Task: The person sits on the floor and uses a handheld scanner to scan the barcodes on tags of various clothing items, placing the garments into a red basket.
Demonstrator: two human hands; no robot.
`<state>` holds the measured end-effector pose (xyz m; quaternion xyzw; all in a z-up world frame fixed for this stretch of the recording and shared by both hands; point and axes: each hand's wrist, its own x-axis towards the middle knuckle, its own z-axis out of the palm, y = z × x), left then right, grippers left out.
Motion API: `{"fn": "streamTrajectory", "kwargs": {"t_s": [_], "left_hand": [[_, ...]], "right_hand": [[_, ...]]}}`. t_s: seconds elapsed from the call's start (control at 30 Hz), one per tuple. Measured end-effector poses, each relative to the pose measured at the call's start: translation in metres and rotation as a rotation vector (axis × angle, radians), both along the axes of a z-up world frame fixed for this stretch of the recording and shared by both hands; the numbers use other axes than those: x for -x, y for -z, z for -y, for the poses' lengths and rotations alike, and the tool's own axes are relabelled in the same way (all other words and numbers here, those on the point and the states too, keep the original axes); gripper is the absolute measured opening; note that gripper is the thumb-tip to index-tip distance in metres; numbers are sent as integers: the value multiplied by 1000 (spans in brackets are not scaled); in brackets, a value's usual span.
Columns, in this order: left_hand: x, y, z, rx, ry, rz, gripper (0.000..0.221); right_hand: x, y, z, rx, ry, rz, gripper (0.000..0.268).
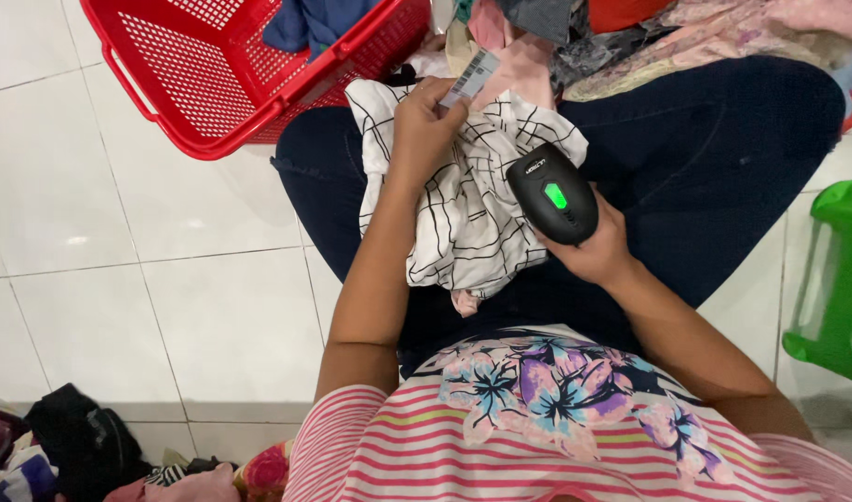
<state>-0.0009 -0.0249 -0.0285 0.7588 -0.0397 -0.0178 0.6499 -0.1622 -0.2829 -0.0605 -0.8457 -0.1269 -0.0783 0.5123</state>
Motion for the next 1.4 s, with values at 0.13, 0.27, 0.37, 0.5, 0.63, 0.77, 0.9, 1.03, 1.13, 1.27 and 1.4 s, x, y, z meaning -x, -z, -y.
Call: {"fn": "streamTrajectory", "kwargs": {"t_s": [0.13,0.27,0.37,0.5,0.63,0.77,0.9,1.03,1.13,1.27,1.4], "left_hand": [[-1,-11,-1,-323,79,-130,35],[-2,-13,-3,-418,149,-114,37],[-2,-14,-1,-395,142,-102,28],[0,-21,0,-417,134,-90,33],[1,-25,0,-407,151,-70,26],[3,-34,2,-390,153,-127,28],[2,-31,1,-362,141,-163,29],[1,-22,-1,-404,162,-84,22],[1,-17,-1,-444,165,-62,24],[0,-19,-1,-460,165,-83,30],[9,-34,3,-472,173,-26,20]], "right_hand": [[-2,-3,0,10,-7,25,55],[-2,-4,-1,4,-24,46,61],[-3,-8,-2,-10,-32,30,63],[-2,-2,3,-13,-49,47,53],[-3,-2,3,18,-50,90,45],[-2,0,4,-16,-40,68,44],[-1,4,5,0,-26,77,46],[-2,-1,4,9,-24,72,44],[-3,-2,3,-23,-36,70,40],[-3,-4,2,-26,-30,61,35],[2,3,3,-14,-15,24,40]]}}
